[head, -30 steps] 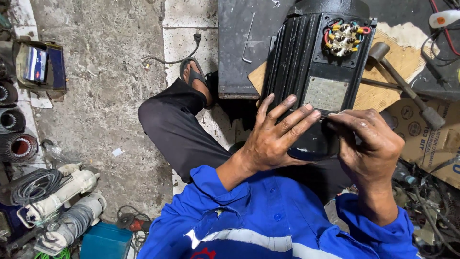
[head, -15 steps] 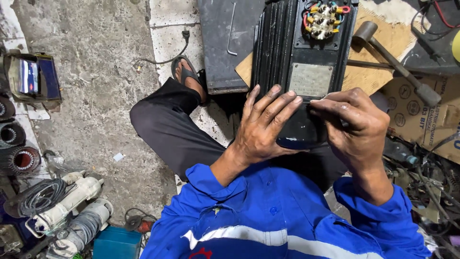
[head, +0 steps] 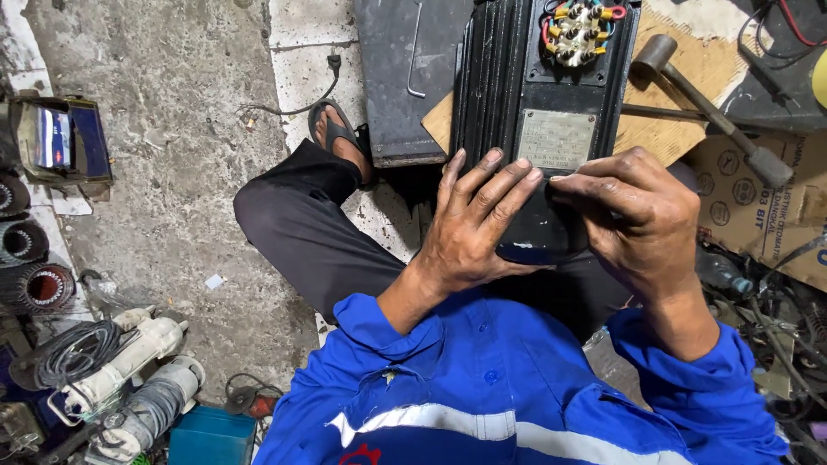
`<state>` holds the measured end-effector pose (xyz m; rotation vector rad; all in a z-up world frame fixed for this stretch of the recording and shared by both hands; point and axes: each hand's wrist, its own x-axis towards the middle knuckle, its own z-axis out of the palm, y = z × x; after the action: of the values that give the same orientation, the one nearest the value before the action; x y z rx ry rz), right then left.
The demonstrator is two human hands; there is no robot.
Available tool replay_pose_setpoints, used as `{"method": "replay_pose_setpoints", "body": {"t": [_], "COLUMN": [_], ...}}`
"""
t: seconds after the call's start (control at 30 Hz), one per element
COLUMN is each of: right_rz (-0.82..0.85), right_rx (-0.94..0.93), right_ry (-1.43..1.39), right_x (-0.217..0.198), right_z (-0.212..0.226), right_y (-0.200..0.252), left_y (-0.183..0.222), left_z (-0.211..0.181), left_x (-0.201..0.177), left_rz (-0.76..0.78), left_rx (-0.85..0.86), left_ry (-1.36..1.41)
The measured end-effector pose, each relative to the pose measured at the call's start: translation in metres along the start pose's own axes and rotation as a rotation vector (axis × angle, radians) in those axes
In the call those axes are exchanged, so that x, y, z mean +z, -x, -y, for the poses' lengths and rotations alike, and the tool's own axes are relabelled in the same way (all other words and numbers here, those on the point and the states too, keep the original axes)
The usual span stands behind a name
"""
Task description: Cleaning and installing a protective cover onto an electric motor, including making internal adjustments with a tool.
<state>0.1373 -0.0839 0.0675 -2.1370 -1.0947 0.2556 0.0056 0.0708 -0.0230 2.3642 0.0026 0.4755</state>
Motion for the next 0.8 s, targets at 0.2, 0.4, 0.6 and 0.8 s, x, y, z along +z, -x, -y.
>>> {"method": "replay_pose_setpoints", "body": {"t": [0.2, 0.4, 0.6, 0.8], "right_rz": [0.11, 0.16, 0.112, 0.059], "right_rx": [-0.071, -0.017, -0.079, -0.214], "right_ry": [0.121, 0.075, 0.129, 0.309], "right_x": [-0.012, -0.014, -0.007, 0.004], "right_z": [0.005, 0.003, 0.002, 0.011], "right_y": [-0.013, -0.013, -0.01, -0.005], "left_y": [0.0, 0.001, 0.001, 0.0], "left_z": [0.0, 0.002, 0.002, 0.002], "left_x": [0.001, 0.001, 0.002, -0.002], "left_rz": [0.003, 0.016, 0.0, -0.021], "left_rx": [0.003, -0.006, 0.004, 0.014], "left_ry": [-0.006, -0.013, -0.009, 0.022]}}
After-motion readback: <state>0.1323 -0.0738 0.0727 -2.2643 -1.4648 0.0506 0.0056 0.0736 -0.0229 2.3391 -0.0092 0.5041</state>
